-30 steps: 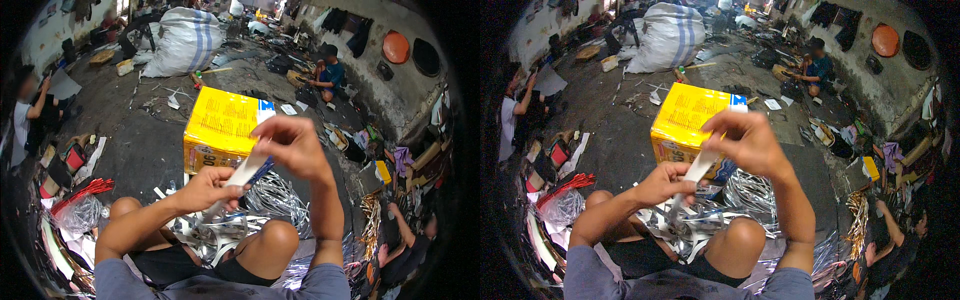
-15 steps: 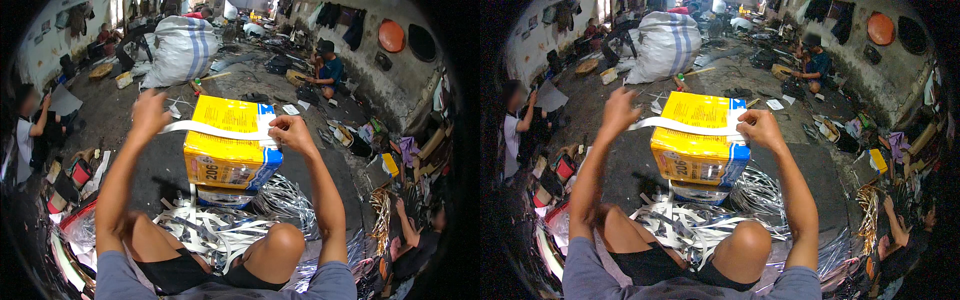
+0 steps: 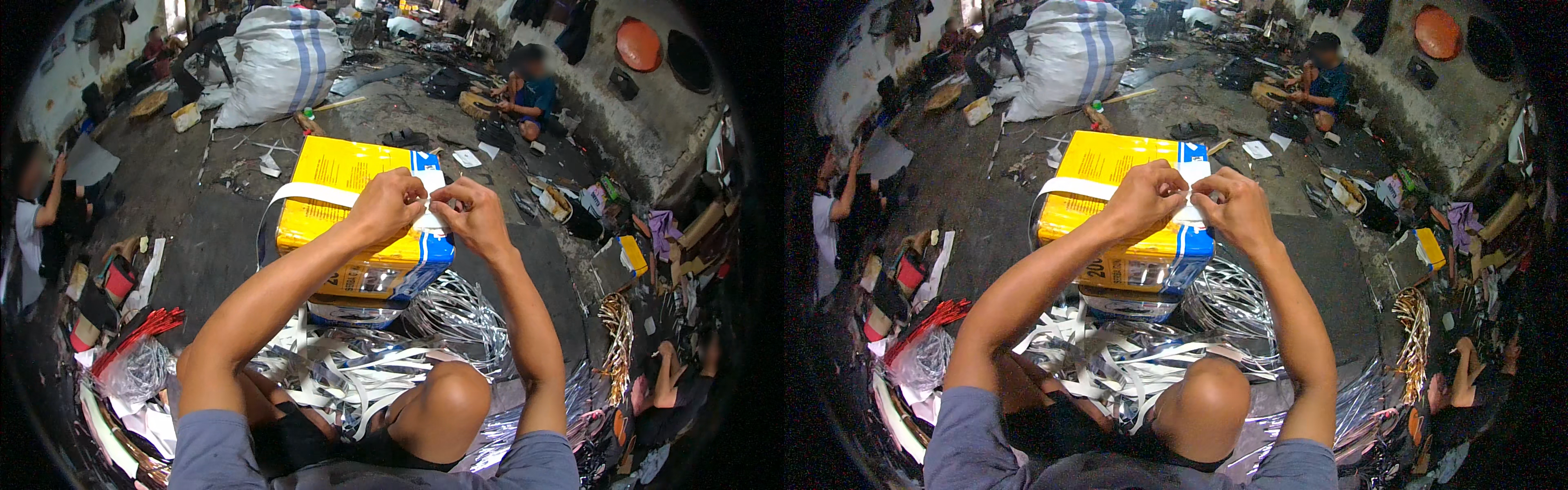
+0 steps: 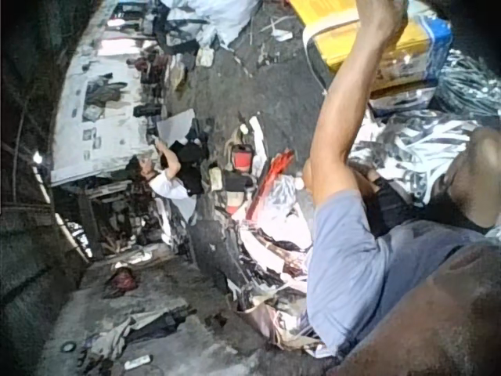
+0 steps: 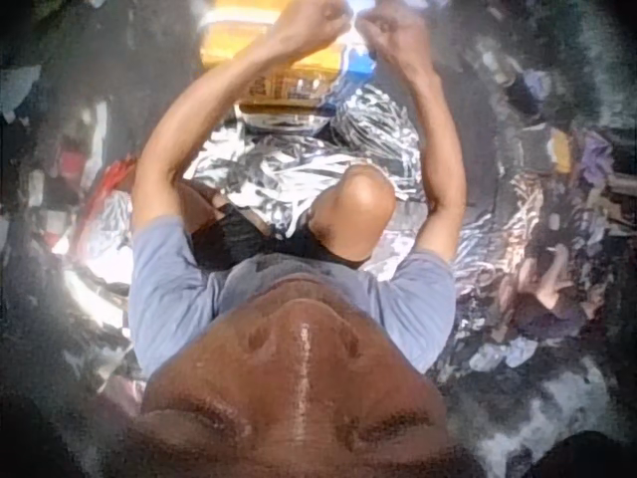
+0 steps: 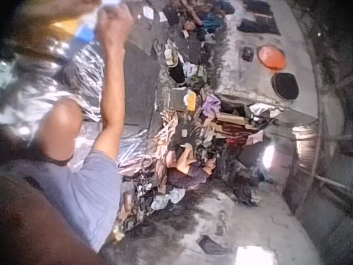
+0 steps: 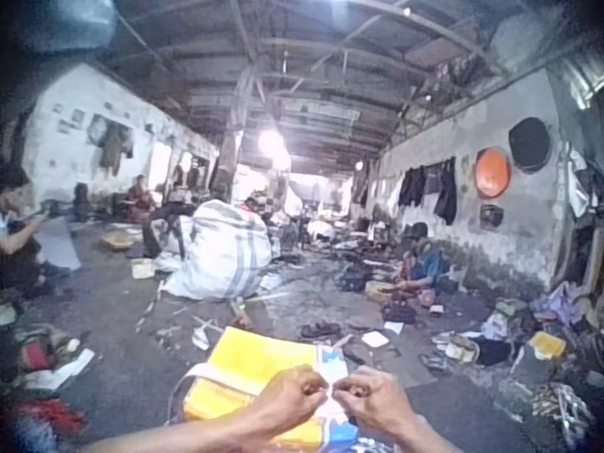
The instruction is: The person sits on the floor and repeatedly ties white plastic straps around a yellow and blue box. They pull the straps tight and secure them by hand, discarding excess strap pieces onto the floor.
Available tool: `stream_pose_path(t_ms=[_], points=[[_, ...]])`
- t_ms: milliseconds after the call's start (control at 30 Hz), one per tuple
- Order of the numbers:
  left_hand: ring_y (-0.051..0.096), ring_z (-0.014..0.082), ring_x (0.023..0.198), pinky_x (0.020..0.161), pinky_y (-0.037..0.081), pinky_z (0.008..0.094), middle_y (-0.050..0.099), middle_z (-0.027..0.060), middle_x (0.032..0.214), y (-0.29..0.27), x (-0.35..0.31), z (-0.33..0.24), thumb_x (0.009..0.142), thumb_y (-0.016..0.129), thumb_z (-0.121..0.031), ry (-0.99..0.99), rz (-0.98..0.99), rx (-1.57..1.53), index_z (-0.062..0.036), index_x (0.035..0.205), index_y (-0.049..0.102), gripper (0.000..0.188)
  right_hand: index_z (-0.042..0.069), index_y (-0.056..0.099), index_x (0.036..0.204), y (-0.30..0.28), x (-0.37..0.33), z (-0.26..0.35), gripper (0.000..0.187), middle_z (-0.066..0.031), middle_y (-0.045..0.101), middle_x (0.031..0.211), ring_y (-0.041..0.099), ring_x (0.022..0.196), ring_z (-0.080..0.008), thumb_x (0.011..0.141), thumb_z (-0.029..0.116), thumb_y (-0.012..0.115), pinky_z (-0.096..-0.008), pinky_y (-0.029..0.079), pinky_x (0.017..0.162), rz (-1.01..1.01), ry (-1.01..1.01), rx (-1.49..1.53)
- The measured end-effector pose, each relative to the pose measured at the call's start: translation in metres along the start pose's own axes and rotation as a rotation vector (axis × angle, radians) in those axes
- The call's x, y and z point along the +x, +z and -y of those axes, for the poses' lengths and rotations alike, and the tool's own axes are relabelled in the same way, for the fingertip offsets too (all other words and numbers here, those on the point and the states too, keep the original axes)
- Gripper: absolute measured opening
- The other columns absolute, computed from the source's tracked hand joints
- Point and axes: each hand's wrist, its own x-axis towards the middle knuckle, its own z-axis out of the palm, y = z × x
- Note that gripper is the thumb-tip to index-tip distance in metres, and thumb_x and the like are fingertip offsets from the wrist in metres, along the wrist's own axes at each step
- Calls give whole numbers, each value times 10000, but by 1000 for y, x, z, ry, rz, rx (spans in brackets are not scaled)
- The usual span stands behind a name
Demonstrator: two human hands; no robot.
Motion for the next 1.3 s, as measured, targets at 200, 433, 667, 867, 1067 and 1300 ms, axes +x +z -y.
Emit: stream_pose_path(t_ms=[200,433,667,867,1067,1300], points=[[668,294,765,701,535,369,667,150,880,8,-2,3,859,729,-93,177,28,85,6,908,745,112,60,807,1014,-3,-13,-4,170,-73,682,956,659,745,-183,884,168,789,-328,522,638,17,-20,-27],[693,213,807,727,550,335,696,133,910,4,3,7,848,782,-105,-137,117,-163,7,935,759,144,50,804,972,-3,-12,-16,179,-87,638,942,656,790,-215,850,180,818,-339,533,688,62,11,174],[702,224,803,751,558,348,721,140,892,2,3,8,831,790,-108,-50,76,-63,4,917,774,142,23,807,959,19,-16,-21,152,-55,636,922,627,798,-145,834,106,833,-291,525,708,-96,207,343],[736,345,799,762,583,420,740,213,872,2,5,6,822,721,-122,-12,50,-17,13,873,768,153,-6,777,939,44,-24,-31,130,-23,637,924,630,790,-103,863,93,812,-231,499,691,-199,331,528],[692,351,763,724,554,437,706,190,834,6,12,12,812,718,-131,80,112,114,-1,845,752,139,65,634,903,55,-14,-34,141,27,622,781,528,635,-45,823,41,748,-226,400,551,-187,565,871],[666,319,730,659,526,414,673,170,806,5,25,12,819,708,-113,250,166,104,5,824,725,119,70,597,965,42,-23,-26,228,32,589,716,542,577,-56,985,263,717,-234,398,484,-171,732,994]])
